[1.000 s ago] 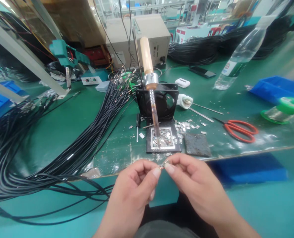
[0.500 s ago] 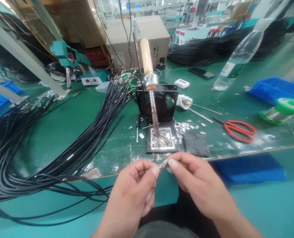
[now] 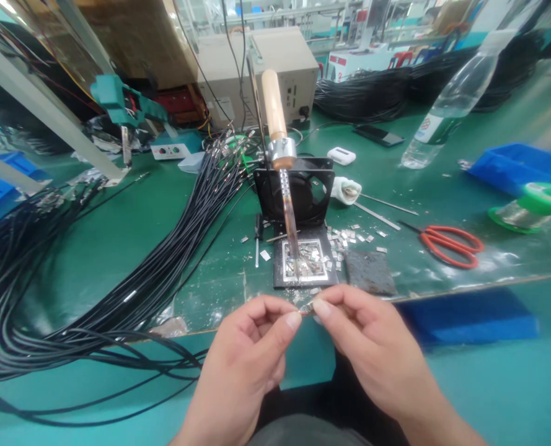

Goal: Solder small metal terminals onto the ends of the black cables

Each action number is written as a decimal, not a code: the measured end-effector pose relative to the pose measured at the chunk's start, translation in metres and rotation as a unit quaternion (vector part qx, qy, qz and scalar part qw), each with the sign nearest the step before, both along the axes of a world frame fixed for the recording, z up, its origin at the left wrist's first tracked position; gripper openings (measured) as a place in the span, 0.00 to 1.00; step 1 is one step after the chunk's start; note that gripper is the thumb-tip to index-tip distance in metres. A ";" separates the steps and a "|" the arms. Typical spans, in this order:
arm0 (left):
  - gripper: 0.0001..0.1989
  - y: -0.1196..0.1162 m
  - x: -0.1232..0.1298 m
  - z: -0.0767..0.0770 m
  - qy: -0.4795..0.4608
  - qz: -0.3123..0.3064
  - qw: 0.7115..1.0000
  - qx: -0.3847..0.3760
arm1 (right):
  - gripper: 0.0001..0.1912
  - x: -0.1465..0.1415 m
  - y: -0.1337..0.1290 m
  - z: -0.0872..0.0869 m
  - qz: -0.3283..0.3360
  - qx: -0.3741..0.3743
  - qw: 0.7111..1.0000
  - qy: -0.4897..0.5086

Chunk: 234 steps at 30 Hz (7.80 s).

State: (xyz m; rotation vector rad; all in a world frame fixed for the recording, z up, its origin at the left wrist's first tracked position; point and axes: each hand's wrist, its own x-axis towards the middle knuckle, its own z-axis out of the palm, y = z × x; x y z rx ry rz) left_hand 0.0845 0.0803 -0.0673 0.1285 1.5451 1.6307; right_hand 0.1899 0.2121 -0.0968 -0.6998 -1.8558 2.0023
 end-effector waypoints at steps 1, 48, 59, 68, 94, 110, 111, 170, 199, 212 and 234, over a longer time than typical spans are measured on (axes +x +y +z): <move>0.23 0.000 0.000 0.000 0.000 0.000 1.000 0.000 | 0.20 0.000 0.000 0.000 -0.002 0.000 1.000 -0.002; 0.20 0.019 -0.018 0.006 -0.093 0.023 0.995 0.037 | 0.08 -0.001 -0.003 -0.013 -0.095 0.191 0.976 0.034; 0.22 0.020 -0.018 0.006 -0.091 0.027 0.995 0.033 | 0.06 -0.011 0.001 -0.004 -0.114 0.259 0.957 0.066; 0.20 0.021 -0.020 0.007 -0.080 0.039 0.995 0.034 | 0.07 -0.011 0.003 -0.006 -0.111 0.259 0.956 0.079; 0.22 0.024 -0.020 0.011 -0.076 0.046 0.995 0.039 | 0.07 -0.019 0.000 -0.002 -0.134 0.274 0.946 0.107; 0.22 0.025 -0.019 0.012 -0.073 0.046 0.995 0.043 | 0.08 -0.020 0.000 0.003 -0.133 0.280 0.945 0.104; 0.22 0.025 -0.019 0.013 -0.074 0.045 0.995 0.044 | 0.08 -0.020 0.000 0.003 -0.132 0.281 0.945 0.103; 0.19 0.024 -0.025 0.014 -0.048 0.023 0.998 0.038 | 0.10 -0.043 0.009 0.016 -0.064 -0.084 0.992 0.074; 0.21 0.024 -0.026 0.011 -0.048 0.019 0.998 0.039 | 0.10 -0.042 0.007 0.014 -0.073 -0.066 0.992 0.081; 0.21 0.023 -0.026 0.013 -0.050 0.017 0.998 0.046 | 0.09 -0.043 0.007 0.015 -0.077 -0.065 0.991 0.086; 0.23 0.022 -0.029 0.008 -0.062 0.017 0.997 0.040 | 0.11 -0.042 0.006 0.015 -0.070 -0.078 0.991 0.086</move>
